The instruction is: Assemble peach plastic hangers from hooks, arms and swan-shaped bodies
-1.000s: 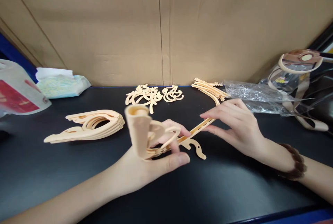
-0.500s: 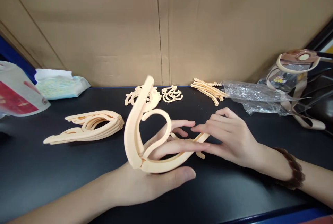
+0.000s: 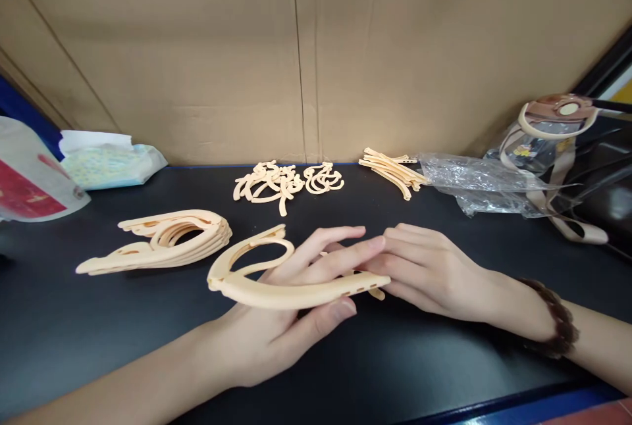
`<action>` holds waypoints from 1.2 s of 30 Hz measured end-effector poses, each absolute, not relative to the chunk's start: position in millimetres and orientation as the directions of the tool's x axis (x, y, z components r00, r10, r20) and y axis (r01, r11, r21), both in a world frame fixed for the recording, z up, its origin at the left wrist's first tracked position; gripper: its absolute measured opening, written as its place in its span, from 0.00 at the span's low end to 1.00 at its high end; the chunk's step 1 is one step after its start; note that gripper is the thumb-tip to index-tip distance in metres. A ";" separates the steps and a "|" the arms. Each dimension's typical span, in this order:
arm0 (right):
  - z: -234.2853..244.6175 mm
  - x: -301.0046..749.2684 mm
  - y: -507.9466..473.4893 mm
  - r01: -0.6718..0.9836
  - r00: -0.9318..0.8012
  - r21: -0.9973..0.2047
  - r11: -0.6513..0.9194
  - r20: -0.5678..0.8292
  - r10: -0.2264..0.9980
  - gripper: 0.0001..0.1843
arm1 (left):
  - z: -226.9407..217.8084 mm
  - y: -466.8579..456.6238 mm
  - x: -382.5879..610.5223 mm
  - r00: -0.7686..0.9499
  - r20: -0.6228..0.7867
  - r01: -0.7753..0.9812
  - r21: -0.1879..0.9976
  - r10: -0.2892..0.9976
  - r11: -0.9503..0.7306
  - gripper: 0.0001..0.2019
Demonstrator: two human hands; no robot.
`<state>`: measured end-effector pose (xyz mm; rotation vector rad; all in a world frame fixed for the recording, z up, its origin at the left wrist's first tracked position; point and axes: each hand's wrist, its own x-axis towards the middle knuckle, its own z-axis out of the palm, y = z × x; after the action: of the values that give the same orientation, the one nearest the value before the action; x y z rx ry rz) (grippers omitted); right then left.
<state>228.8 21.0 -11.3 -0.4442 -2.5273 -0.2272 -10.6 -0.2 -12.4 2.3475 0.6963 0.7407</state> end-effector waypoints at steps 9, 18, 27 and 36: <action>-17.3 232.9 31.4 0.568 -0.733 -0.145 0.810 0.360 0.578 0.21 | -1.9 0.3 -15.6 0.644 0.462 0.312 0.570 0.610 -0.761 0.21; -12.9 237.3 28.6 0.573 -0.748 -0.222 0.789 0.252 0.614 0.08 | -5.7 6.2 -7.1 0.724 0.365 0.288 0.611 0.585 -0.738 0.21; -17.4 232.5 30.6 0.659 -0.553 -0.440 0.610 0.266 0.789 0.03 | -3.5 9.3 -5.4 0.749 0.126 0.459 0.609 0.650 -0.647 0.28; -13.6 235.2 34.6 0.371 -0.490 -0.787 0.492 0.285 0.824 0.19 | -11.1 2.8 2.1 0.426 -0.128 0.393 0.918 0.896 -0.056 0.24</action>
<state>235.2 34.6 -13.6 -0.9795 -2.0722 0.8740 2.1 2.8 -11.1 1.6488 1.1440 0.6100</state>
